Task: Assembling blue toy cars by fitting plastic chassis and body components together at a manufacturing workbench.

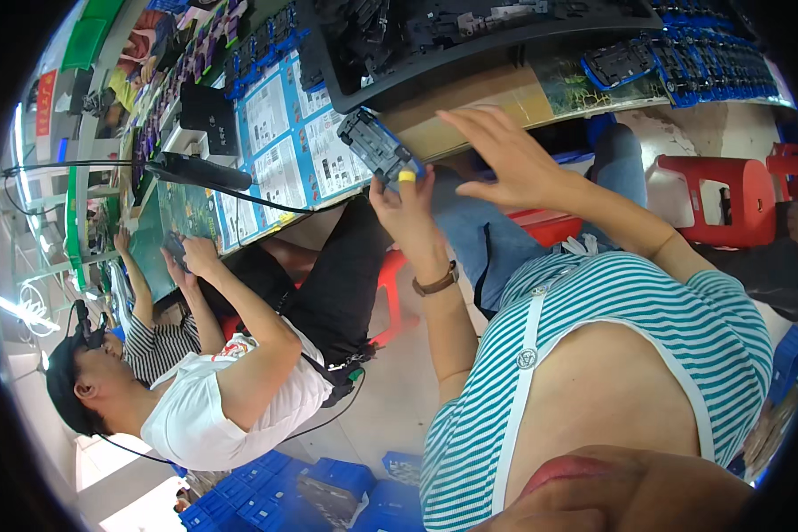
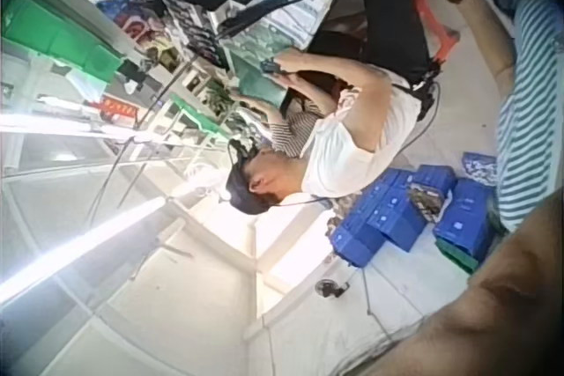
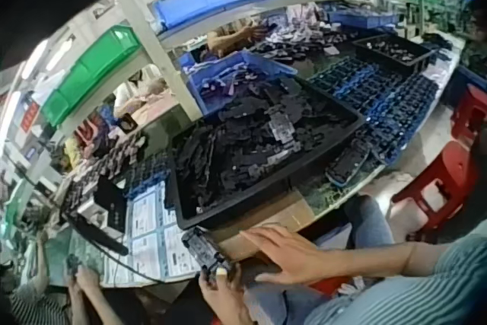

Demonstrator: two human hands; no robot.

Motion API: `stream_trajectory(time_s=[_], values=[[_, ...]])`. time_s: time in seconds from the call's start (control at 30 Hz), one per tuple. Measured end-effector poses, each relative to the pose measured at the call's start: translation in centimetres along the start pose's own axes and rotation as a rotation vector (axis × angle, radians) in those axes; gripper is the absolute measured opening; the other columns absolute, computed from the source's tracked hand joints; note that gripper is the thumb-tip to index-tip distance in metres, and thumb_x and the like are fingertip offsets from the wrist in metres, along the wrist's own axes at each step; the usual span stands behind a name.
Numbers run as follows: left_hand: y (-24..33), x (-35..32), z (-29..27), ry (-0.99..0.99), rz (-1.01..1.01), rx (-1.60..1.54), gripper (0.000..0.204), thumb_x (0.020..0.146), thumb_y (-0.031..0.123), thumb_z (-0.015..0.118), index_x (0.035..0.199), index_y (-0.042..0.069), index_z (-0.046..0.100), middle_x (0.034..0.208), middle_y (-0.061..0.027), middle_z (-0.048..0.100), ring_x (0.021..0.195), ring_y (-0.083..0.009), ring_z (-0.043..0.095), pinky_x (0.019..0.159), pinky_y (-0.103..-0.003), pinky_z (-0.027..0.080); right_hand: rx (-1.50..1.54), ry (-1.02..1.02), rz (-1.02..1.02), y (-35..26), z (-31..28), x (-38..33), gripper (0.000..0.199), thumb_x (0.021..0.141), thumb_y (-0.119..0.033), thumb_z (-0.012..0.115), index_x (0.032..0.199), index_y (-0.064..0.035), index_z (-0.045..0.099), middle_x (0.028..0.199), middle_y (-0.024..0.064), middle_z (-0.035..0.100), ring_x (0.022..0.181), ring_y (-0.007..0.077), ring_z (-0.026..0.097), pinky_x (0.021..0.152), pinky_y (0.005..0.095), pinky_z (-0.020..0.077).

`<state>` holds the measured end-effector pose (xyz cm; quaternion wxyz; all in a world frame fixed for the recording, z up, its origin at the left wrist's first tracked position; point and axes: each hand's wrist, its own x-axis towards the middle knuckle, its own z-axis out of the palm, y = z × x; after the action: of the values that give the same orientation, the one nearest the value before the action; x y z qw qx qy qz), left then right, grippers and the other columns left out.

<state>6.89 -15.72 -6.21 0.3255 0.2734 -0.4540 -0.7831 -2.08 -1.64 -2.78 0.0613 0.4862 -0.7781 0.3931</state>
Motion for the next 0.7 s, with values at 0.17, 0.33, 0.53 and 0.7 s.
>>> stream_trajectory(time_s=[0.17,0.33,0.53,0.7], values=[[3.3,2.4,-2.4,-0.033,0.023,0.035,0.028,0.089,0.003,0.054,0.111,-0.008,0.040,0.100,-0.0192,0.055,0.093,-0.0344,0.061,0.083,-0.045,0.054,-0.009,0.025,0.073,2.5,-3.9,-3.2,0.074,0.072,-0.022,0.069,0.136,-0.0045,0.035,0.129,0.0171,0.044,0.120,0.0363,0.038,0.101,0.0439,0.0326],[7.8,10.1,-3.7,-0.018,0.209,0.128,0.021,0.090,0.006,0.050,0.106,-0.008,0.046,0.095,-0.0152,0.055,0.084,-0.0271,0.062,0.077,-0.038,0.056,-0.020,0.079,0.188,3.2,-6.0,-5.9,0.068,0.070,-0.011,0.070,0.131,-0.0057,0.040,0.126,0.0144,0.048,0.118,0.0345,0.041,0.101,0.0407,0.0347],[8.1,22.0,-2.4,0.087,0.048,0.376,0.024,0.091,0.008,0.049,0.102,-0.012,0.045,0.092,-0.0182,0.056,0.075,-0.0293,0.064,0.067,-0.033,0.058,-0.094,0.210,0.314,4.3,-7.7,-9.2,0.062,0.069,-0.006,0.069,0.127,-0.0066,0.047,0.122,0.0136,0.051,0.114,0.0326,0.045,0.098,0.0389,0.0385],[6.5,25.8,-0.1,-0.032,0.008,0.661,0.025,0.089,0.020,0.055,0.092,-0.005,0.052,0.079,-0.0130,0.059,0.068,-0.0263,0.066,0.051,-0.029,0.052,-0.176,0.296,0.432,5.7,-9.5,-12.1,0.059,0.071,-0.006,0.068,0.126,-0.0046,0.047,0.121,0.0146,0.051,0.113,0.0330,0.046,0.098,0.0395,0.0366]])
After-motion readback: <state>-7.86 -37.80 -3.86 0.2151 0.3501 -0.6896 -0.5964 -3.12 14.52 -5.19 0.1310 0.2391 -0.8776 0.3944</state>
